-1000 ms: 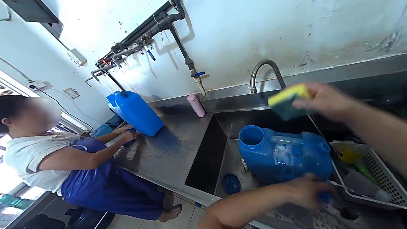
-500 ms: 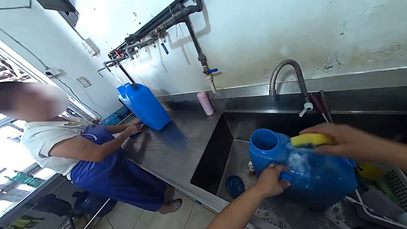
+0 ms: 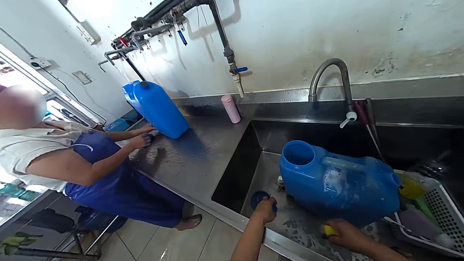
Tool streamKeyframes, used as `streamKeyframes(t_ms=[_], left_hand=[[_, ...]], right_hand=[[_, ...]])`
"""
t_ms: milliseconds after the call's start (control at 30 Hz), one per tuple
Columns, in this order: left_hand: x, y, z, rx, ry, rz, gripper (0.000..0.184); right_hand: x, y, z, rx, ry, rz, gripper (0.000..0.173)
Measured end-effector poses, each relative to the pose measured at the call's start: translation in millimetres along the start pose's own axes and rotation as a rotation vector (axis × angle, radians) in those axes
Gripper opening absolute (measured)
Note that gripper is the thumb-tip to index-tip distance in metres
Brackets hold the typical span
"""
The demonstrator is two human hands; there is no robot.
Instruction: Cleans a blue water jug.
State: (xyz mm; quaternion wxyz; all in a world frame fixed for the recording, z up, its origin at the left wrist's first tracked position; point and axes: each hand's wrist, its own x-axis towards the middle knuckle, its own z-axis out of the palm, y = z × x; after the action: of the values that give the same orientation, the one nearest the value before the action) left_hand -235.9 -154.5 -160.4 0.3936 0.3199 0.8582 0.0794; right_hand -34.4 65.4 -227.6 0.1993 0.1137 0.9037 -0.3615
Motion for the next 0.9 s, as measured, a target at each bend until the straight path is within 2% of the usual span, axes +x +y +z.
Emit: streamKeyframes(t_ms=[100, 200, 433, 633, 833, 900], left_hand=[[-6, 2, -3, -0.038, 0.013, -0.027, 0.052], [-7, 3, -3, -0.049, 0.011, -0.018, 0.052], [-4, 0, -1, -0.064, 0.008, -0.044, 0.053], [-8, -1, 3, -0.101, -0.156, -0.055, 0.057], [-2, -3, -4, -0.072, -0.102, -0.013, 0.050], [-10, 1, 0, -0.034, -0.125, -0.008, 0.051]], right_hand=[[-3, -8, -1, -0.030, -0.108, -0.013, 0.041], [-9, -23, -11, -0.023, -0.108, 0.002, 0.041], [-7, -8, -4, -0.001, -0.088, -0.025, 0.041], [-7, -10, 7, 0.005, -0.136, -0.042, 0.039], [-3, -5, 5, 0.074, -0.051, -0.101, 0.045], [-11, -11, 6, 0.105, -0.101, -0.047, 0.046]])
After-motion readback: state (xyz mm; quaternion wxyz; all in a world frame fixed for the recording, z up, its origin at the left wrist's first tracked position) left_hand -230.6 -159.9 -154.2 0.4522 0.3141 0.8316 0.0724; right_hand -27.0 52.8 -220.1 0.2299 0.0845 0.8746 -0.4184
